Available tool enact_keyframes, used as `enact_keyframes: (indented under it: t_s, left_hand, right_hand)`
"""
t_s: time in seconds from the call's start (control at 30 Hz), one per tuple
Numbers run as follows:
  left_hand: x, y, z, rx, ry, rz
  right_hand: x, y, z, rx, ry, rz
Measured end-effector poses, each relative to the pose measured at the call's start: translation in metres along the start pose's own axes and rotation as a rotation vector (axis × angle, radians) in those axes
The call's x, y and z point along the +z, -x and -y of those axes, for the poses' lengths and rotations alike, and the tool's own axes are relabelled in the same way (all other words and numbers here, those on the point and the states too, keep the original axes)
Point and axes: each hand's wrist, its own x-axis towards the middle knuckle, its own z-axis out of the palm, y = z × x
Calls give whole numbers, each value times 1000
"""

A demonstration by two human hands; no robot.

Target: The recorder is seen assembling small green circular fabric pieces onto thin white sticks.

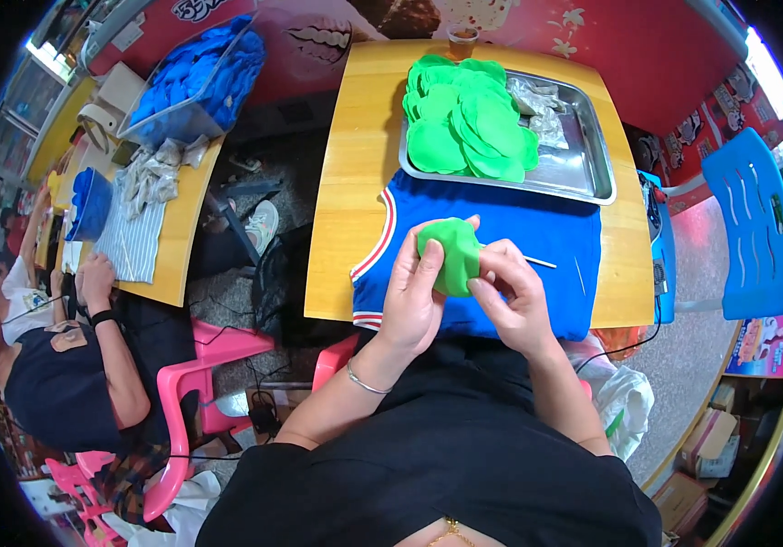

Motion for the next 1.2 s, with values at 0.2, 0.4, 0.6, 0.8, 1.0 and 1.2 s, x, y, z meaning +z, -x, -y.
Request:
enact_keyframes:
  t_s: [0.2,0.4,0.6,0.8,1.0,1.2]
  left_hand:
    - [-5,1,-2,-30,-34,-3]
    - [4,4,-7,8,16,41]
    - [3,10,1,4,85,-28]
    - [7,15,-1,35,3,23]
    - [4,15,-4,132,-150,65]
    - [-4,11,-5,40,23,123]
  right_hand:
    - [12,-4,23,26,443,160]
    - [17,0,20,26,471,94]
    - [17,-2,18,-162,682,47]
    - [19,9,17,-230,608,-44]
    - [23,10,19,-151,516,-26]
    - [16,0,30,40,249,83]
